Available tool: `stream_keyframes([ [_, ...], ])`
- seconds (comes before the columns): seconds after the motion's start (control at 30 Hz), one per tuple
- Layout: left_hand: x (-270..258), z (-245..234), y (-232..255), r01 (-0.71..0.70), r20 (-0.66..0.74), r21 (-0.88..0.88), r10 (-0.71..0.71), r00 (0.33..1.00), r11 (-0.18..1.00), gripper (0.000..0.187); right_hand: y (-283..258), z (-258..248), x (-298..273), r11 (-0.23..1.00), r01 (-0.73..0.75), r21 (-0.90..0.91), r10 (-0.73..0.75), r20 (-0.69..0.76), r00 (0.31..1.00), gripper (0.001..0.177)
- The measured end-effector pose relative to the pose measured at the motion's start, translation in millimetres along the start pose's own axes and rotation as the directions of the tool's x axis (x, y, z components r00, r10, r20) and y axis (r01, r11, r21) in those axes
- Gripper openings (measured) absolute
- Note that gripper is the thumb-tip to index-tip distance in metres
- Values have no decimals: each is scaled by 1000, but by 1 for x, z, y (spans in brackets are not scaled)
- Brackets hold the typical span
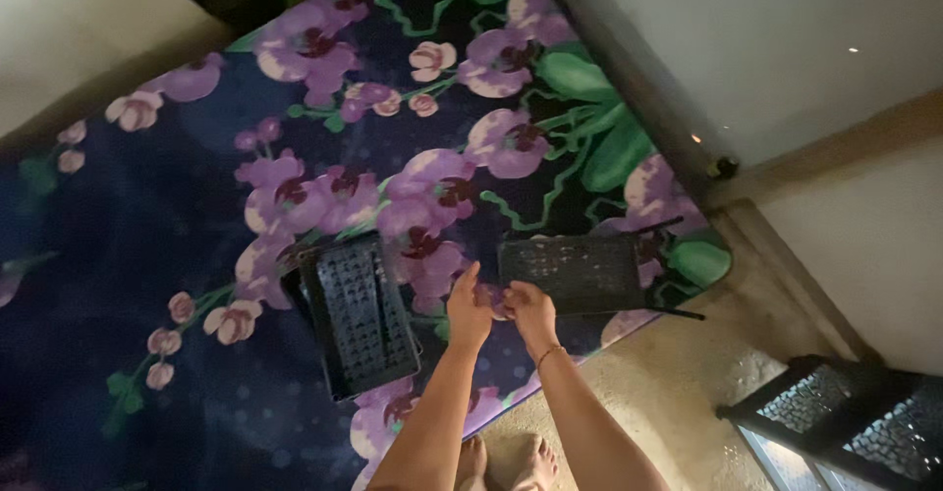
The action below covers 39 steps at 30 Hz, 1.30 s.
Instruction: The person assembles a black plastic tray by inserting four metal rods into the corners. They repeatedly lift, flip, and adjust the tray to secure the rods, then place it on a floral-patterned surface next to another tray.
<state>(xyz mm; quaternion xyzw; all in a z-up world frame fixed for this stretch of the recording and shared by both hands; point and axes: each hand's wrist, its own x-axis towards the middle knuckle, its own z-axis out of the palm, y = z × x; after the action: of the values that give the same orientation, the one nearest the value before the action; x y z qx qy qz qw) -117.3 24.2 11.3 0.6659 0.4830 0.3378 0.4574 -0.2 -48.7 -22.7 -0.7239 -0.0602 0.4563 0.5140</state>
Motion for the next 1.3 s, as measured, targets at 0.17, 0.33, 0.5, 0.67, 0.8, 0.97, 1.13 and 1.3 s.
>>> stream_keyframes([
  [0.17,9,29,-1,9,144,95,-23,989,995,54,-11,-14,25,986,131,-99,-135,-40,990,27],
  [0.33,24,41,-6,309,204,107,-325,923,945,73,-14,2,53,967,204,-155,-212,-36,977,34],
  [0.5,47,55,-18,-109,152,-37,114,982,993,75,-22,9,63,814,455,-360,-472,47,880,46],
  [0.67,50,59,-18,-12,149,-117,30,988,993,68,-50,16,61,851,371,-373,-355,114,928,58],
  [0.8,45,50,-2,115,213,-178,-76,974,977,64,-68,19,48,777,429,-460,-441,87,893,40],
  [0.97,38,34,22,13,162,-171,15,987,985,51,-91,3,19,729,514,-452,-579,-5,815,22],
  [1.13,37,32,26,-113,272,157,67,960,981,49,-117,-39,-18,667,731,-146,-742,-34,670,19],
  [1.3,18,61,6,-247,353,263,145,924,933,49,-127,-71,-43,770,632,-87,-634,-211,744,19],
])
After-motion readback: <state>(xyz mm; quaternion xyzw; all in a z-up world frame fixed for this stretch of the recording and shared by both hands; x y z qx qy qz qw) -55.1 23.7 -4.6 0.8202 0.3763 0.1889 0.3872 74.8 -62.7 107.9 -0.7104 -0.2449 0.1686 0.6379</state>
